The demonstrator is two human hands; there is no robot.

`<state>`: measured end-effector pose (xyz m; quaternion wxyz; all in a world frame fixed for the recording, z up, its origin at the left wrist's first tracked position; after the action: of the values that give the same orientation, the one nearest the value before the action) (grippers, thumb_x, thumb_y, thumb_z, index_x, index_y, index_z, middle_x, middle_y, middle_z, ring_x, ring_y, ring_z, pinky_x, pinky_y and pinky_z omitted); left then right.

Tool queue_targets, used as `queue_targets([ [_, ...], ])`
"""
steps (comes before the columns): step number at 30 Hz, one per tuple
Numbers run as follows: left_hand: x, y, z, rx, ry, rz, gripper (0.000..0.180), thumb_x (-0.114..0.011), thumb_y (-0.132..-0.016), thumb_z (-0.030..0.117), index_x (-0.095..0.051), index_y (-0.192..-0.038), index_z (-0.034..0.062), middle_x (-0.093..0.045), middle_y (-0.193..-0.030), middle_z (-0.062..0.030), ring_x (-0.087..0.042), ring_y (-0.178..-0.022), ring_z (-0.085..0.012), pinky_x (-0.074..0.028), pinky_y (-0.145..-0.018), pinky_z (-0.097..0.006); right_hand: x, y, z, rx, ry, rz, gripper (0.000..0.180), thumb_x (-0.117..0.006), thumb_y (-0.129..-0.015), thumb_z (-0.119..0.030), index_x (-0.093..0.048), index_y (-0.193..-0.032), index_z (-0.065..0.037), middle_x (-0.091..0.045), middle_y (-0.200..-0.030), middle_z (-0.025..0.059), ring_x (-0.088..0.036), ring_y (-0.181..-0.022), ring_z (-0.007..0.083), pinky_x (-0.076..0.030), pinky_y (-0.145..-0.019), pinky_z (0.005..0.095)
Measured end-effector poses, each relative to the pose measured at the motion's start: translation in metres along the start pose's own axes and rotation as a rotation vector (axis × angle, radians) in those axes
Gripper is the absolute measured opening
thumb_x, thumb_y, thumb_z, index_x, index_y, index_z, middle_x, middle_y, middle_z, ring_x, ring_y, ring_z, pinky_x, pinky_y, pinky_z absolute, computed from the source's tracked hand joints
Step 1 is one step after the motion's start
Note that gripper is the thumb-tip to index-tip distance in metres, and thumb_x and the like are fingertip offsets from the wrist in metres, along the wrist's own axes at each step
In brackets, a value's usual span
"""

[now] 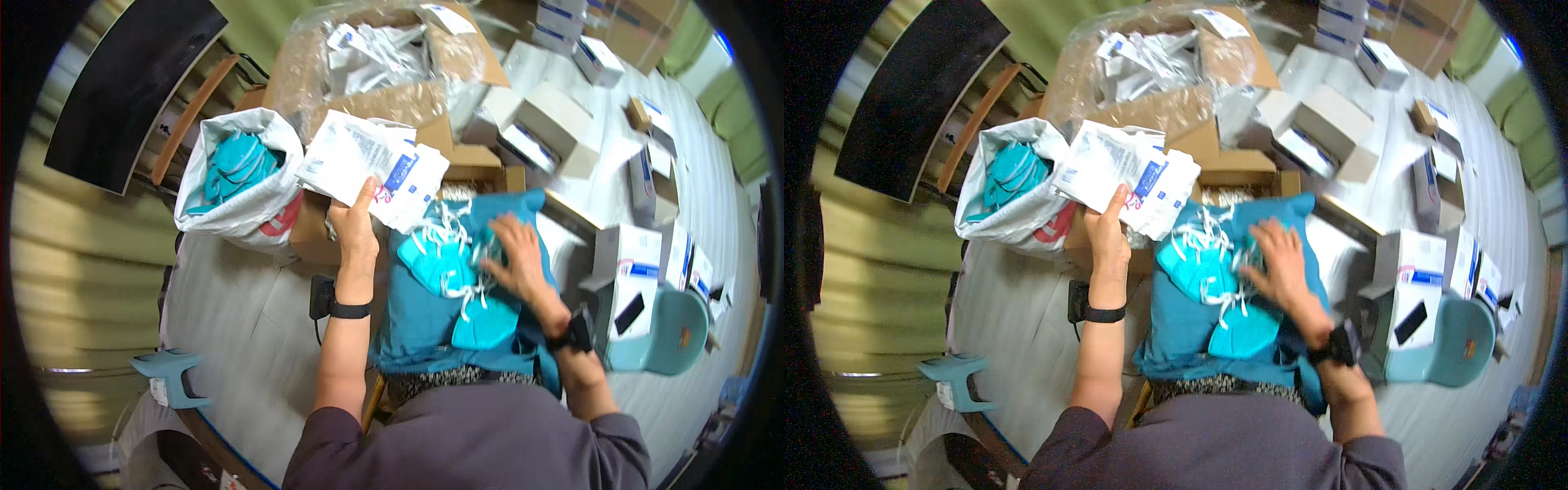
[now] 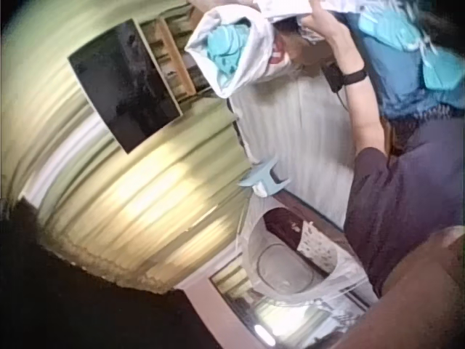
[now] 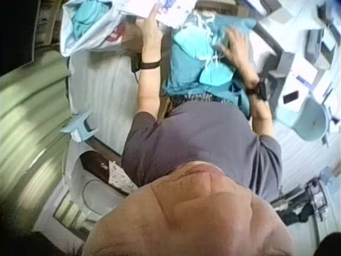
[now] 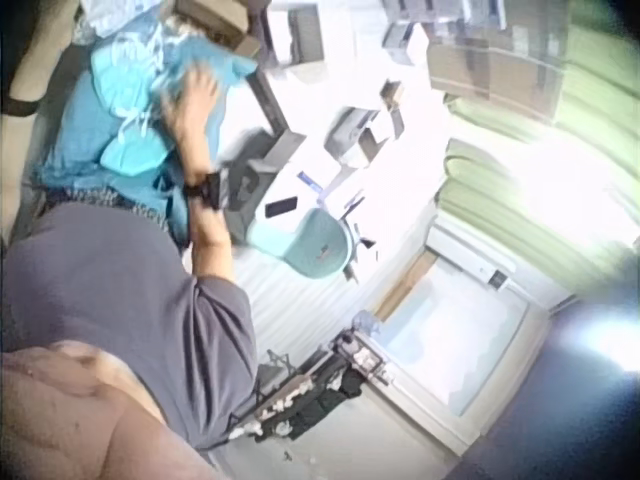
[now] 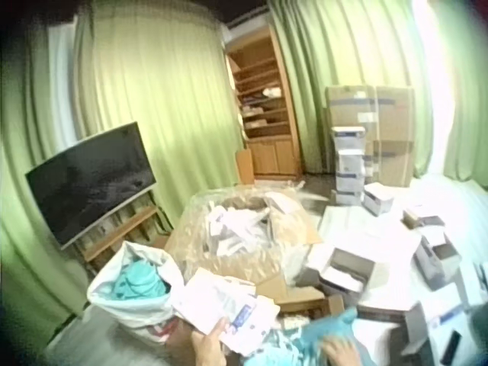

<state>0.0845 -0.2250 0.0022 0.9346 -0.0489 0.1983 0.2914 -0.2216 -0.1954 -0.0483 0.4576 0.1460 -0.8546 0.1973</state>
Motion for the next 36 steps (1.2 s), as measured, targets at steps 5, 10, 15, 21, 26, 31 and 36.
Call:
queue_targets([
  [5, -0.064, -0.066, 0.030, 0.000, 0.052, -0.067, 0.042, -0.075, -0.080, -0.001, -0.061, -0.119, -0.0058, -0.066, -0.115, -0.0095, -0.064, -0.100, -0.0186, -0.052, -0.085, -0.033, -0.010, 0.009, -0.030, 0.168, -0.078, -0.129, 0.054, -0.074, -0.081, -0.038, -0.061, -0.121, -0.005, -0.058, -0.129, 0.0152, -0.048, -0.130, 0.0331, -0.026, -0.113, 0.0554],
  [10, -0.099, -0.243, 0.013, 0.310, 0.183, -0.158, 0.059, -0.080, -0.081, 0.039, -0.058, -0.122, 0.0034, -0.062, -0.116, -0.0169, -0.060, -0.109, -0.0263, -0.053, -0.081, -0.037, -0.012, 0.000, -0.034, 0.202, -0.098, -0.139, 0.049, -0.074, -0.080, -0.036, -0.064, -0.115, -0.003, -0.060, -0.127, 0.0147, -0.050, -0.128, 0.0322, -0.027, -0.113, 0.0551],
  [15, -0.091, -0.254, -0.027, 0.578, 0.238, 0.058, 0.060, -0.075, -0.087, 0.034, -0.050, -0.128, -0.0005, -0.050, -0.133, -0.0268, -0.052, -0.125, -0.0348, -0.052, -0.093, -0.040, -0.005, -0.001, -0.032, 0.186, -0.139, -0.070, 0.061, -0.078, -0.076, -0.034, -0.058, -0.125, -0.003, -0.052, -0.135, 0.0188, -0.047, -0.129, 0.0381, -0.032, -0.111, 0.0526],
  [21, -0.092, -0.092, -0.076, 0.348, -0.314, -0.496, 0.025, -0.062, -0.096, 0.018, -0.063, -0.111, -0.0006, -0.070, -0.097, -0.0113, -0.067, -0.083, -0.0147, -0.051, -0.068, -0.025, -0.009, 0.009, -0.007, 0.069, -0.313, 0.059, 0.065, -0.078, -0.071, -0.010, -0.053, -0.130, -0.002, -0.051, -0.136, 0.0207, -0.047, -0.128, 0.0411, -0.039, -0.107, 0.0466],
  [26, -0.053, 0.047, -0.103, 0.279, -0.491, -0.697, 0.018, -0.065, -0.093, 0.016, -0.068, -0.103, 0.0013, -0.070, -0.081, -0.0054, -0.064, -0.067, -0.0108, -0.048, -0.059, -0.022, -0.003, 0.018, 0.000, -0.062, -0.402, 0.170, 0.048, -0.067, -0.074, 0.010, -0.060, -0.119, -0.002, -0.061, -0.123, 0.0153, -0.058, -0.113, 0.0345, -0.047, -0.096, 0.0386],
  [31, -0.031, 0.131, -0.086, -0.134, -0.993, -0.571, 0.032, -0.078, -0.076, 0.011, -0.067, -0.103, -0.0002, -0.068, -0.094, -0.0116, -0.062, -0.070, -0.0132, -0.052, -0.066, -0.028, -0.010, 0.024, 0.010, -0.117, -0.476, 0.247, 0.036, -0.060, -0.080, 0.012, -0.066, -0.110, -0.006, -0.068, -0.107, 0.0111, -0.066, -0.094, 0.0257, -0.053, -0.081, 0.0318],
  [36, -0.016, 0.152, -0.091, 0.007, -1.095, -0.529, 0.034, -0.082, -0.071, 0.015, -0.068, -0.100, 0.0023, -0.063, -0.087, -0.0108, -0.060, -0.071, -0.0223, -0.051, -0.067, -0.035, -0.020, 0.038, 0.024, -0.284, -0.897, 0.221, 0.031, -0.061, -0.085, 0.008, -0.066, -0.113, -0.004, -0.069, -0.105, 0.0043, -0.063, -0.089, 0.0096, -0.051, -0.080, 0.0234],
])
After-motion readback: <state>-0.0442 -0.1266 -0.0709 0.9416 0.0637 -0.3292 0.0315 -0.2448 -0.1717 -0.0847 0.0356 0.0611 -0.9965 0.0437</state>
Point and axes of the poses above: each hand's wrist, its own y-axis away from the middle knuckle, its own x-axis out of the back of the hand, z = x × y, the point moved 6 cm from there along -y, towards the middle knuckle
